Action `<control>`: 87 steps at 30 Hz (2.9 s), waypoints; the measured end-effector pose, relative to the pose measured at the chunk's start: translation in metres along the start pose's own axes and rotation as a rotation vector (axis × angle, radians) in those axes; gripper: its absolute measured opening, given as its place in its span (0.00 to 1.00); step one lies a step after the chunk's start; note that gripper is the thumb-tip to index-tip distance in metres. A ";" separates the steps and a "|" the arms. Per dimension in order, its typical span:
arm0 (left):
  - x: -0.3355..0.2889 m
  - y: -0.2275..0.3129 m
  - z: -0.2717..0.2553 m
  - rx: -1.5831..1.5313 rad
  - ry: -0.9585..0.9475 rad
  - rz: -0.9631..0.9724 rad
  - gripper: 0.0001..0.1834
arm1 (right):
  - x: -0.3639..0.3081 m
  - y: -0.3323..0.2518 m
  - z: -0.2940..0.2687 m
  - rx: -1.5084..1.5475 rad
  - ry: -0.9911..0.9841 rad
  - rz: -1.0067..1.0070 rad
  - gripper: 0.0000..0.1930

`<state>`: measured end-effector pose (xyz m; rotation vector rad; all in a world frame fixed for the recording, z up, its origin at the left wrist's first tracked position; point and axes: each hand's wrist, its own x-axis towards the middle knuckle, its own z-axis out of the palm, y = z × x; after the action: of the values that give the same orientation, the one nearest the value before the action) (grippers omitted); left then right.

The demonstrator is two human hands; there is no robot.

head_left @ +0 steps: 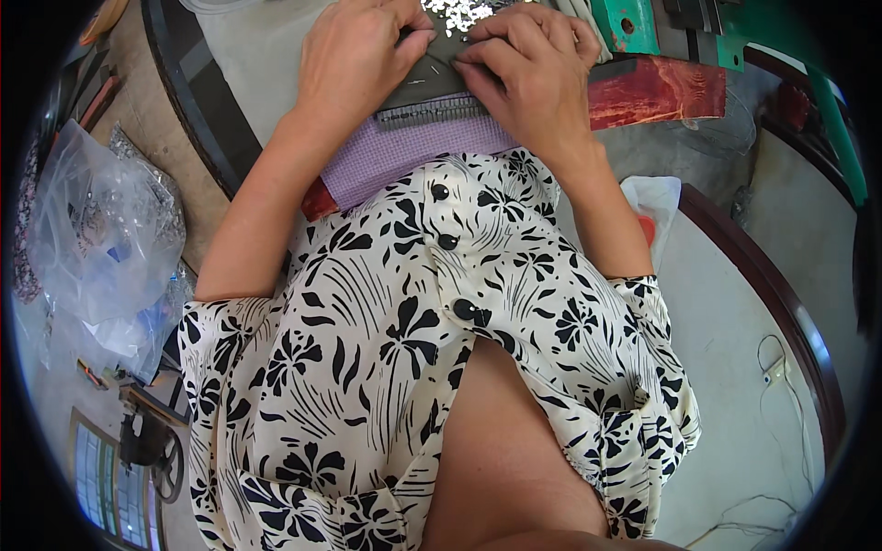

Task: Picking up small star-shaped metal sequins and placing them into a slotted jig before processing them with a manual press.

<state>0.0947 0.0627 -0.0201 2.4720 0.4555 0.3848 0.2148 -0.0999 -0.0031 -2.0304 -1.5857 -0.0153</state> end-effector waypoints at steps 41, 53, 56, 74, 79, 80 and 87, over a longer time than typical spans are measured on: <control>0.002 -0.026 -0.017 -0.258 -0.273 -0.098 0.08 | 0.030 0.007 0.006 0.016 0.040 -0.091 0.05; 0.018 -0.006 -0.025 -0.070 -0.308 0.080 0.06 | -0.015 0.026 -0.005 0.037 0.049 -0.081 0.08; 0.017 -0.006 -0.020 -0.005 -0.308 0.120 0.06 | -0.034 0.019 -0.002 0.076 0.010 -0.079 0.06; -0.001 0.006 -0.021 0.026 -0.116 0.154 0.05 | -0.009 0.037 0.011 0.064 0.018 -0.018 0.07; -0.030 0.009 -0.030 -0.009 -0.124 0.036 0.06 | 0.018 0.020 -0.011 -0.052 -0.062 -0.171 0.02; -0.035 0.010 -0.029 -0.043 -0.089 0.050 0.06 | 0.021 0.021 -0.010 -0.050 -0.066 -0.167 0.02; -0.050 0.023 -0.010 -0.095 -0.046 0.125 0.07 | 0.033 0.028 -0.001 0.005 -0.106 -0.308 0.04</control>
<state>0.0516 0.0302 -0.0069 2.4180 0.2589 0.3902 0.2499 -0.0747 -0.0030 -1.7901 -1.9496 -0.0196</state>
